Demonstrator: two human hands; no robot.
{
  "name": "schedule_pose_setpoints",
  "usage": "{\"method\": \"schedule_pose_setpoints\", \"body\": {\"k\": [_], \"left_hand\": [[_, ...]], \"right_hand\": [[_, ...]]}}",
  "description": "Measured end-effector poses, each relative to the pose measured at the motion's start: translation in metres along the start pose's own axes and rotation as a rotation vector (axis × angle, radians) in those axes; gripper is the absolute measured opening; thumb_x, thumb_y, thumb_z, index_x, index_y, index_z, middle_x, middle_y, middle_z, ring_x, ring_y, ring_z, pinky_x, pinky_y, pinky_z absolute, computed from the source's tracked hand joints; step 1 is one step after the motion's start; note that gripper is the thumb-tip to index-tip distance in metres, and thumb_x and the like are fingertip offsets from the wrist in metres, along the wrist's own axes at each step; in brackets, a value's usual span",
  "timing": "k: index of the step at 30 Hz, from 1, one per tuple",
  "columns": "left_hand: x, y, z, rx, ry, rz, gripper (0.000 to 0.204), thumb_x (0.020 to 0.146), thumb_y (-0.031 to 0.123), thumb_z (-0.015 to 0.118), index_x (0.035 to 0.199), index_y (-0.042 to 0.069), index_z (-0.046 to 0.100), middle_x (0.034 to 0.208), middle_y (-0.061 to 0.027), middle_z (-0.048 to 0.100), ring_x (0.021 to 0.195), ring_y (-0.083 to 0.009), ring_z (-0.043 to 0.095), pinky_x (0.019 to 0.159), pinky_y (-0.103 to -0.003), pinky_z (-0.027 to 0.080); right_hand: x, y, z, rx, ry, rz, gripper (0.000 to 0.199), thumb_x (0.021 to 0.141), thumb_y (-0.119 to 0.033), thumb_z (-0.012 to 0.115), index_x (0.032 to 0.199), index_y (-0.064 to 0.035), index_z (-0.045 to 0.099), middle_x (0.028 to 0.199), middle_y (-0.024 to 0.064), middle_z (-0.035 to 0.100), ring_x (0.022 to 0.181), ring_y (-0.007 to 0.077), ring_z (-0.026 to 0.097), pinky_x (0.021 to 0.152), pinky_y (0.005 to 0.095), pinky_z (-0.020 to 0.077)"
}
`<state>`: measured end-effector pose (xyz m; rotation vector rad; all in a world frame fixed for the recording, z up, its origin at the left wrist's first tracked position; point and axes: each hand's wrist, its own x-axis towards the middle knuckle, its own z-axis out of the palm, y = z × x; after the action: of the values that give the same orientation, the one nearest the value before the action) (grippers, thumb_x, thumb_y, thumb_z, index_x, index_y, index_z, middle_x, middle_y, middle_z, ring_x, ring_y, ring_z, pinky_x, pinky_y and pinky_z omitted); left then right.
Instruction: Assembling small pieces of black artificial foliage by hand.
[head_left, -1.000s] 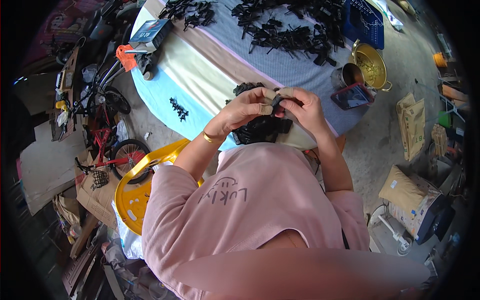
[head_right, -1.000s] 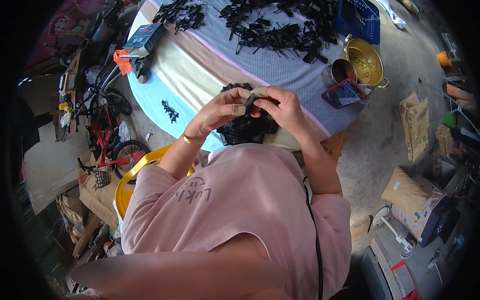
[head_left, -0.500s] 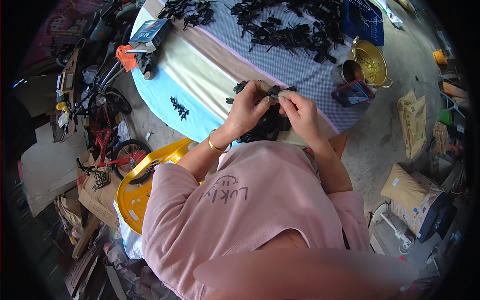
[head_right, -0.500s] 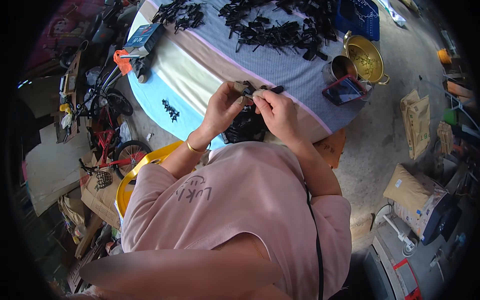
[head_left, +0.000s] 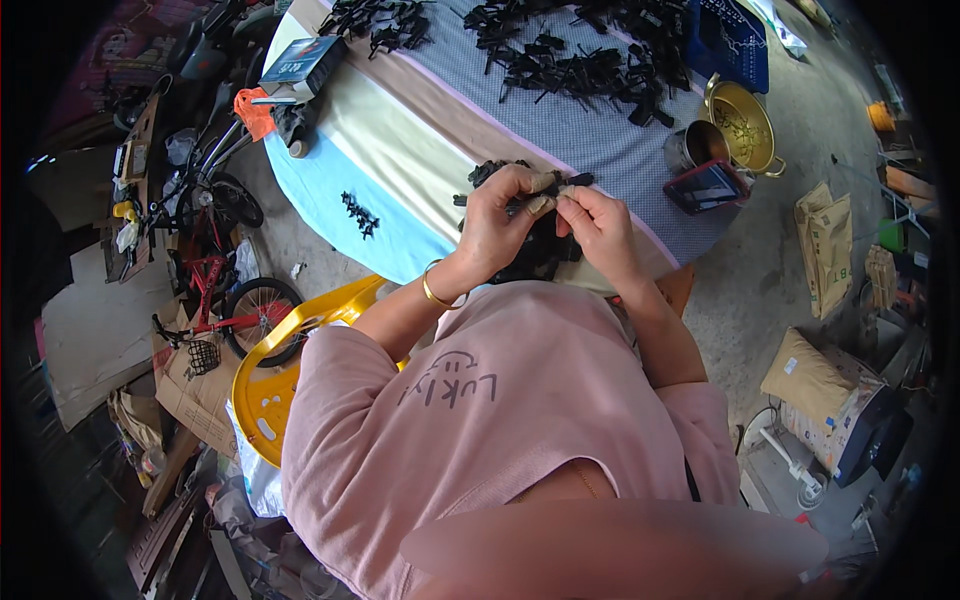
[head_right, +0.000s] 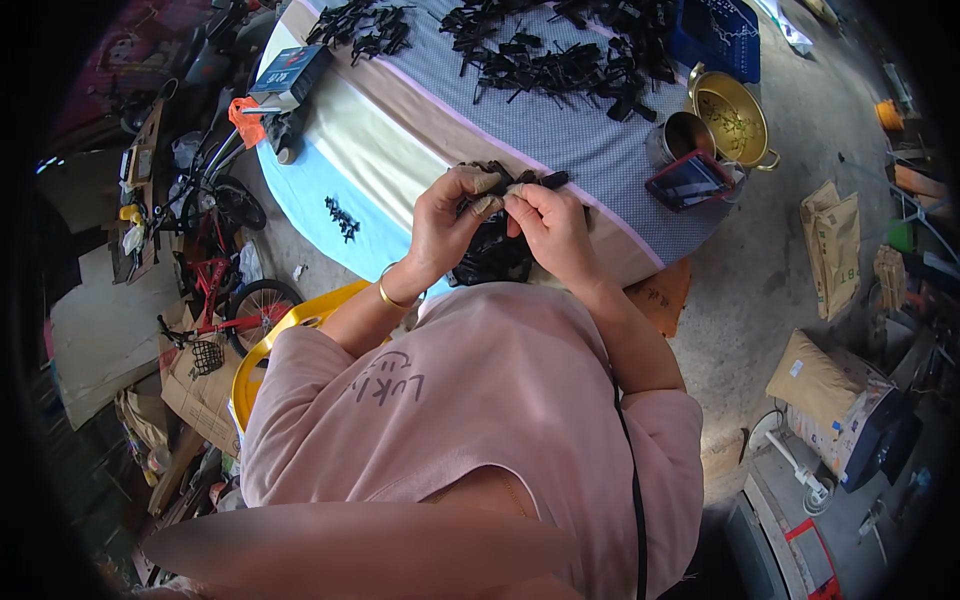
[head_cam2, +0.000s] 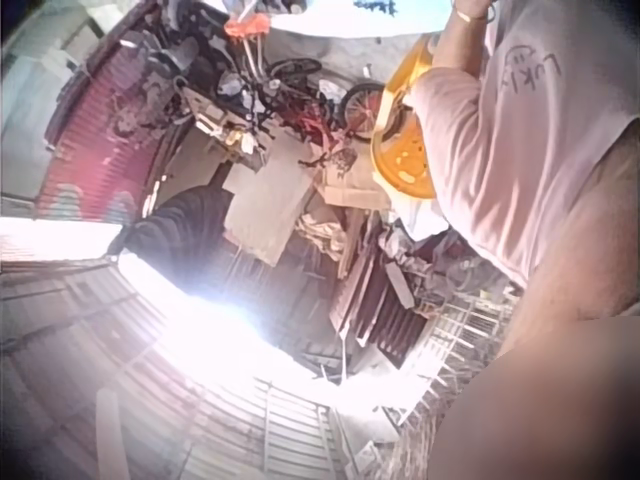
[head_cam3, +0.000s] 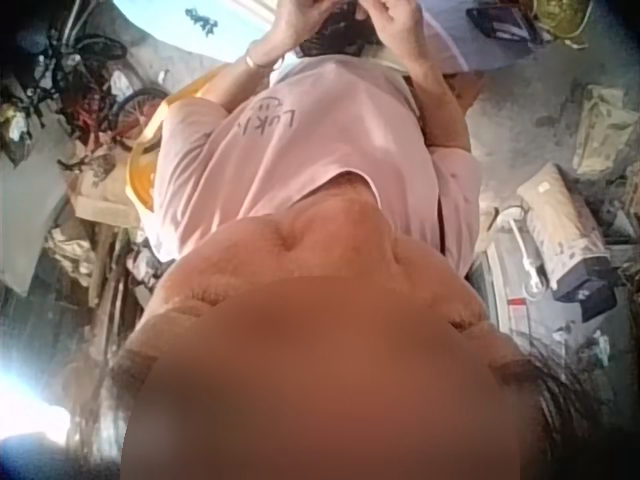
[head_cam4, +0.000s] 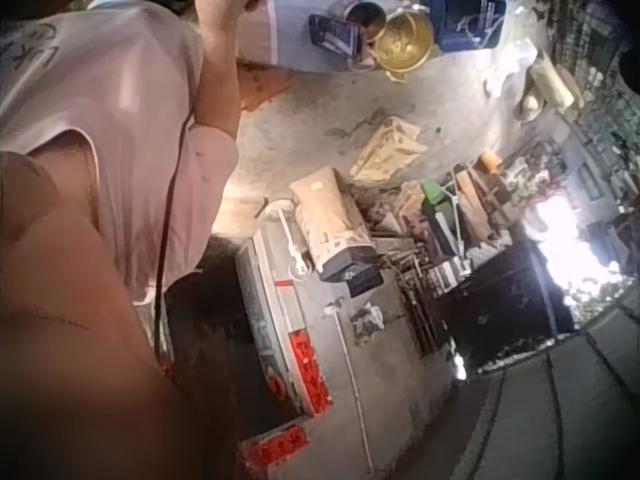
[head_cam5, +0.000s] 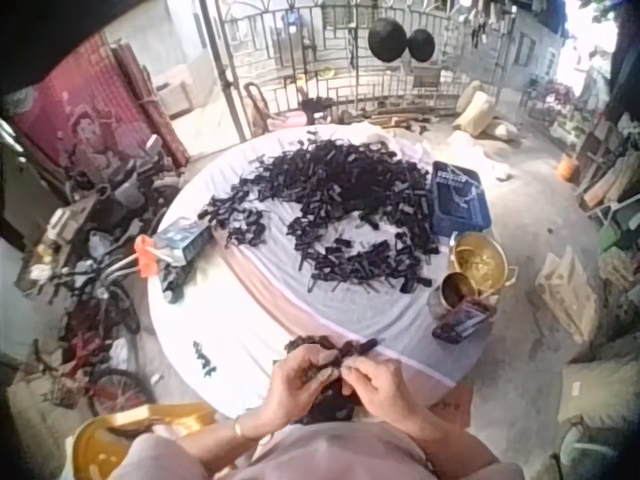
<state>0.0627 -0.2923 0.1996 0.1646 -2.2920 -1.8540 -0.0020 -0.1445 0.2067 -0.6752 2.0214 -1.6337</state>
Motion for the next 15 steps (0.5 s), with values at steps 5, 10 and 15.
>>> {"method": "schedule_pose_setpoints", "body": {"k": [5,10,15], "left_hand": [[-0.003,-0.012,0.004,0.23,0.053,0.236,0.02,0.078,-0.001,0.062,0.096,-0.001,0.054,0.088,-0.0073,0.059,0.087,-0.0151,0.057,0.079,-0.025,0.046],[0.005,-0.018,0.005,-0.743,0.07,-0.316,0.024,0.088,0.007,0.05,0.111,0.002,0.046,0.101,-0.0117,0.058,0.091,-0.0199,0.059,0.083,-0.03,0.048],[0.011,-0.02,-0.007,-1.157,-0.164,-0.659,0.024,0.092,0.013,0.043,0.114,0.004,0.043,0.104,-0.01,0.055,0.096,-0.0189,0.056,0.085,-0.035,0.049]], "right_hand": [[0.004,0.036,-0.002,0.103,-0.119,0.108,0.013,0.085,-0.011,0.053,0.082,-0.0001,0.06,0.057,0.0006,0.055,0.051,0.0044,0.047,0.045,0.0203,0.0359],[0.002,0.026,0.0,0.224,0.021,0.018,0.01,0.081,-0.011,0.06,0.086,-0.0017,0.062,0.064,0.0015,0.056,0.055,0.0048,0.049,0.046,0.0191,0.0365],[0.002,0.014,-0.011,-0.074,0.097,-0.236,0.017,0.074,-0.004,0.068,0.089,0.0015,0.06,0.07,0.002,0.057,0.061,0.0068,0.053,0.055,0.0199,0.0425]]}}
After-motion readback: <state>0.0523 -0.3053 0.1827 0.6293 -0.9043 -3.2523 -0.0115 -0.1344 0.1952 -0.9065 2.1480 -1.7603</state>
